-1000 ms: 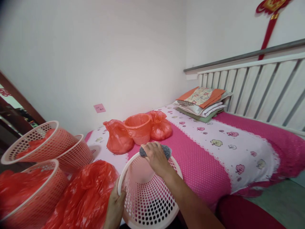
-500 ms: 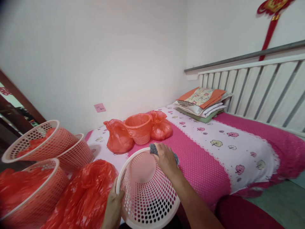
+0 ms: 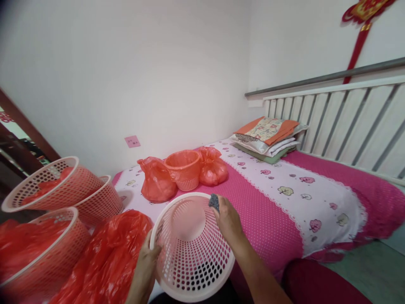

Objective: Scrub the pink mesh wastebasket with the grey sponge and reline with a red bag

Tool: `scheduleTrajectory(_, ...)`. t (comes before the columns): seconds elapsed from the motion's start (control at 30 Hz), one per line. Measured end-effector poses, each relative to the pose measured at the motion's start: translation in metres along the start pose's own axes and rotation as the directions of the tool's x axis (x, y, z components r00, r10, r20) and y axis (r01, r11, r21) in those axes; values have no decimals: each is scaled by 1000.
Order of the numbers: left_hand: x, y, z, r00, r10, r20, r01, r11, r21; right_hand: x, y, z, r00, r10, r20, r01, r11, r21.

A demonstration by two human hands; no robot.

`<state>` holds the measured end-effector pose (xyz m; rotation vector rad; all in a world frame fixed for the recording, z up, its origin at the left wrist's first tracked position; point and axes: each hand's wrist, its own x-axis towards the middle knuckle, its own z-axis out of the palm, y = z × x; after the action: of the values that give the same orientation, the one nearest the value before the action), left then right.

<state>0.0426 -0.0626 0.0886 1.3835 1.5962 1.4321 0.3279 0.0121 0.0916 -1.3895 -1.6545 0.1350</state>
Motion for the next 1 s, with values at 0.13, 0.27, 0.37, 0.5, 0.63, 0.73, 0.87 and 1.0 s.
scheduleTrajectory(0.13, 2, 36, -5, 937, 345, -51, -292, 856, 427, 2, 6, 1, 1000, -11, 11, 11, 998, -54)
scheduleTrajectory(0.27, 0, 81, -9, 781, 597, 183, -462, 355, 813, 6, 8, 3, 1000, 0, 21, 1, 998, -69)
scheduleTrajectory(0.37, 3, 102, -9, 748, 571, 340, -502, 149, 852, 9, 7, 5, 1000, 11, 29, -8, 995, -95)
scheduleTrajectory(0.5, 10, 112, -4, 803, 389, 452, -519, 82, 851, 14, 4, 6, 999, 17, 41, -13, 994, -107)
scheduleTrajectory(0.63, 14, 112, 4, 846, 255, 468, -495, 53, 867, 18, 2, 6, 998, 19, 65, -12, 993, -116)
scheduleTrajectory(0.73, 18, 110, 8, 844, 242, 478, -507, 71, 859, 21, 2, 7, 997, 11, 76, -1, 992, -128)
scheduleTrajectory(0.87, 21, 109, 12, 855, 203, 478, -498, 63, 865, 21, 3, 8, 998, -4, 66, 11, 993, -120)
scheduleTrajectory(1.0, 25, 107, 14, 822, 171, 543, -555, 25, 832, 20, 4, 8, 998, 0, 64, 8, 992, -129)
